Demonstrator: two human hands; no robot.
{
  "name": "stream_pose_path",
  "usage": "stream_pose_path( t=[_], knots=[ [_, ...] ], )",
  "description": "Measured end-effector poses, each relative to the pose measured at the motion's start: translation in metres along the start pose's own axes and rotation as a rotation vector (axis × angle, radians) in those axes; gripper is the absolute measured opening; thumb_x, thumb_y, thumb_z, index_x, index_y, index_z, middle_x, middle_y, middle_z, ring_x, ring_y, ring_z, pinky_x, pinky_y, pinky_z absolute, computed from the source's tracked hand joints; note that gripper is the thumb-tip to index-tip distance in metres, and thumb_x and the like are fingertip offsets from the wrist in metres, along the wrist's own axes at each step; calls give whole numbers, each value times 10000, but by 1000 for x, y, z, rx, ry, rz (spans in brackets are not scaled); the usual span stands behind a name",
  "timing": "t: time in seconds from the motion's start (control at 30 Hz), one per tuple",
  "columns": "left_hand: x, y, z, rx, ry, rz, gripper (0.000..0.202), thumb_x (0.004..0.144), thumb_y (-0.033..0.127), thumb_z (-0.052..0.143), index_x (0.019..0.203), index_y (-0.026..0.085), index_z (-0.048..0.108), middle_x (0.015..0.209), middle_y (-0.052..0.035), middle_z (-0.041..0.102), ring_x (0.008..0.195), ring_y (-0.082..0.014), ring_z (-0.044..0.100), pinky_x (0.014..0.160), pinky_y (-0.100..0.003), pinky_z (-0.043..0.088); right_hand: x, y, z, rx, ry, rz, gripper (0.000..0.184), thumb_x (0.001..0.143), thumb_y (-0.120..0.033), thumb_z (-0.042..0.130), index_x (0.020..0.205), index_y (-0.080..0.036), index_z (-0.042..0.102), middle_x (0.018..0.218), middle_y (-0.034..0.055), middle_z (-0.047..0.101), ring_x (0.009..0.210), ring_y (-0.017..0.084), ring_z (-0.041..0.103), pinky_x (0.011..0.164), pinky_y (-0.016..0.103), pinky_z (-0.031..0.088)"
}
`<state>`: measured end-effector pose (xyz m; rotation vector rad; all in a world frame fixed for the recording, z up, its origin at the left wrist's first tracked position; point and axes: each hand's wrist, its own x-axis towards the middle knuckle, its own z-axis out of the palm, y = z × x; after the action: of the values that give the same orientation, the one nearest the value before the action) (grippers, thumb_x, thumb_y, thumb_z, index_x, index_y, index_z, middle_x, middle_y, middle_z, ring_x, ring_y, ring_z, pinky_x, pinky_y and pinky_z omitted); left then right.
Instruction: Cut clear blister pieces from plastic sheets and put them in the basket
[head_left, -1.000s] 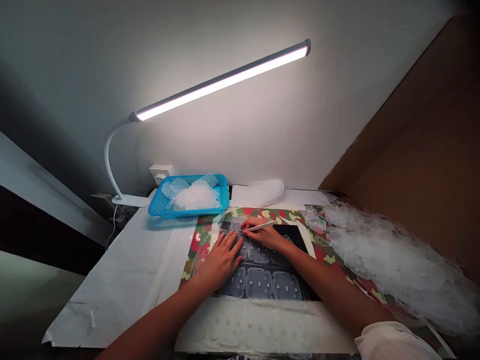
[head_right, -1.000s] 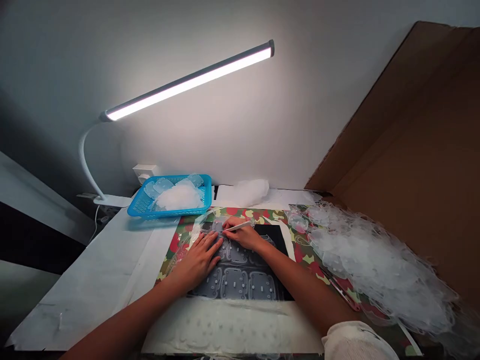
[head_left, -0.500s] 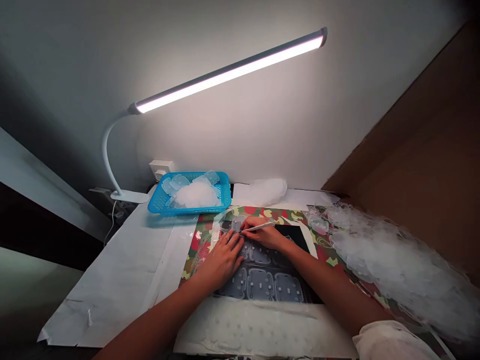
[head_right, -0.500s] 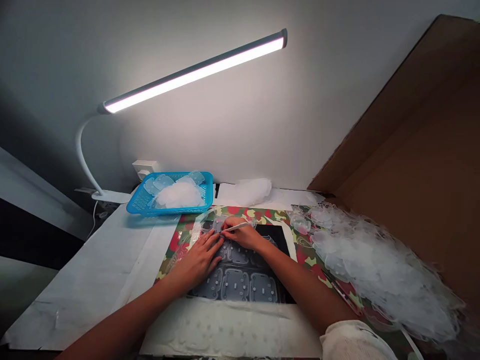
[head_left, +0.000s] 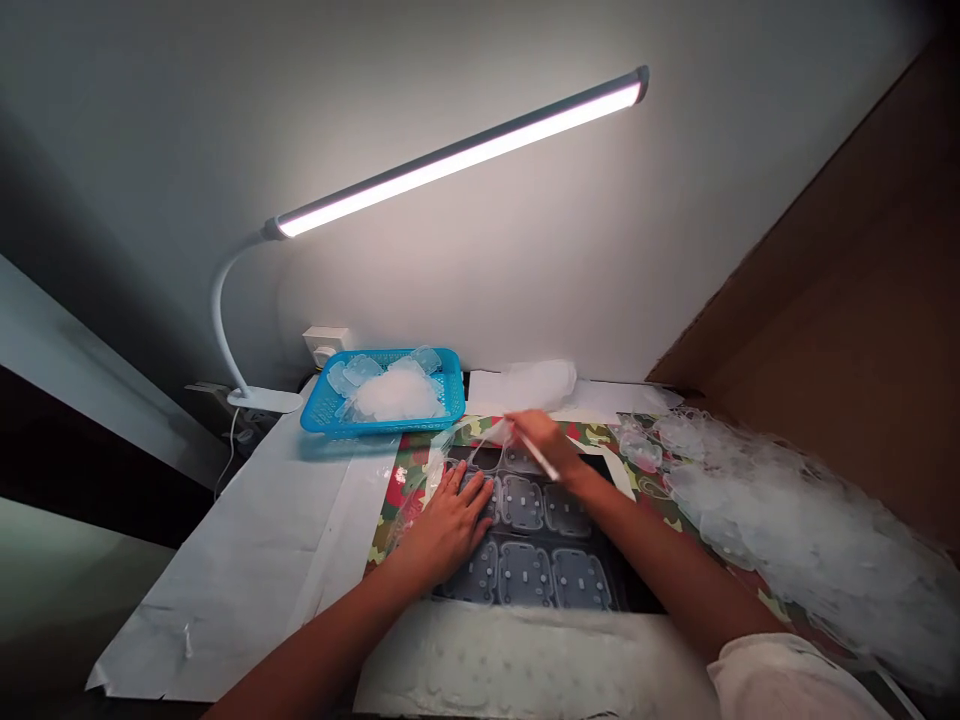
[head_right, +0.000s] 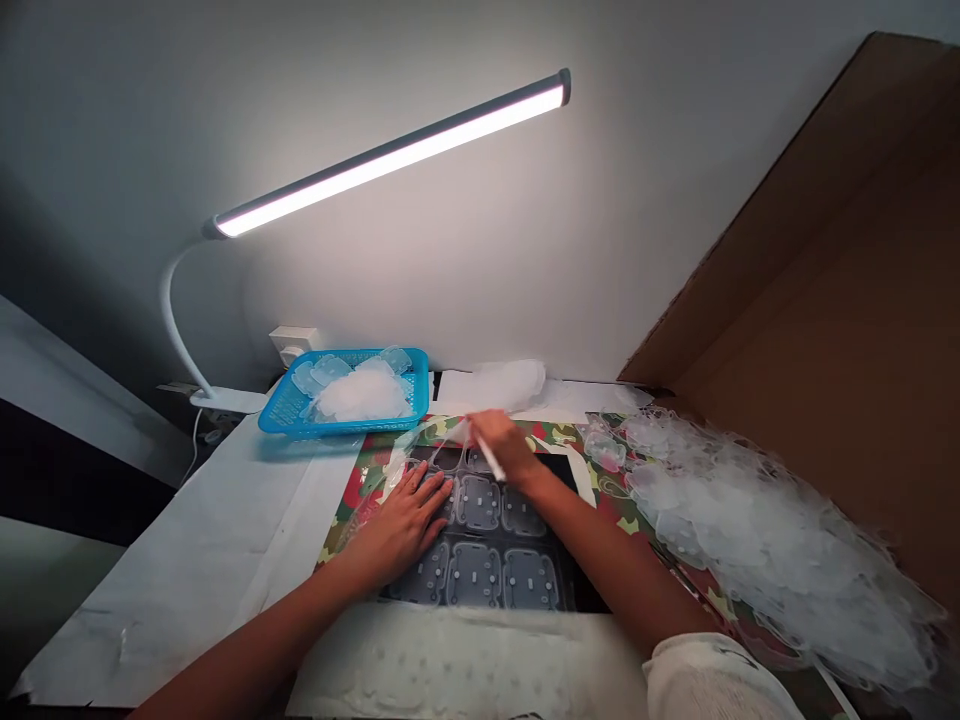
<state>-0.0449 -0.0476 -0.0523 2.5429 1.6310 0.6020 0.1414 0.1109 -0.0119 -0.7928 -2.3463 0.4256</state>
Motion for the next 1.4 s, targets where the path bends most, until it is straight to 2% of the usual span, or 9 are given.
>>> stream_pose_path(
  t=[0.1,0.27,0.37,0.47,0.63,0.83,1.0,1.23,1.4],
  knots=[
    [-2,-1,0,-47,21,-5,465,933,324,502,1384,213,484,1418,-107,512,1429,-320,283,1153,-541,244,18,12,-26,15,137,192,155,927,-289,466,877,-206,588,1026,87,709,892,223,634,823,350,450],
    [8,3,-16,-212,60,-94,336,882,338,582,1197,236,638,1295,-92,606,1310,-322,420,1112,-527,278,22,-4,-45,220,27,246,191,870,-318,545,721,-198,538,937,47,744,778,183,646,705,284,441],
    [27,7,-29,-672,177,-329,245,874,419,584,956,240,730,1006,-79,699,1035,-283,572,930,-405,432,9,-29,-48,312,3,214,211,883,-327,550,718,-196,537,963,51,743,846,194,658,703,274,439],
    [46,10,-30,-1242,234,-588,424,862,569,542,866,195,742,771,-72,691,720,-208,597,661,-292,457,-13,-57,-47,306,-92,186,187,891,-332,557,760,-201,576,965,40,735,774,178,644,644,262,421],
    [54,14,-20,-1638,227,-592,396,779,503,690,973,158,705,937,-84,719,793,-180,653,732,-277,499,-49,-82,-30,266,-281,123,126,900,-310,553,854,-226,634,845,21,702,716,177,603,645,282,415],
    [46,17,-17,-1694,246,-626,370,686,327,814,983,146,690,952,-63,720,824,-171,666,750,-269,516,-58,-60,-34,518,-67,211,207,885,-302,589,714,-203,531,1134,71,670,1068,234,603,922,366,435],
    [46,19,-19,-1773,257,-737,449,636,293,859,1017,156,664,1044,-81,710,915,-183,671,792,-284,533,-56,-44,-38,523,-176,204,237,879,-332,612,710,-204,505,1281,80,608,1273,257,485,1061,427,347],
    [45,16,-16,-1706,272,-775,506,584,277,882,1014,158,644,969,-63,712,838,-173,666,710,-260,526,-53,-43,-27,614,-230,188,244,906,-381,580,742,-205,533,1072,63,677,1191,248,552,1023,418,398],
    [42,20,-24,-1348,313,-603,412,663,328,816,1007,157,669,961,-54,713,878,-199,657,757,-272,505,-56,-36,-27,576,-204,155,261,897,-405,598,736,-201,573,961,56,694,1044,250,616,986,423,409]
  ],
)
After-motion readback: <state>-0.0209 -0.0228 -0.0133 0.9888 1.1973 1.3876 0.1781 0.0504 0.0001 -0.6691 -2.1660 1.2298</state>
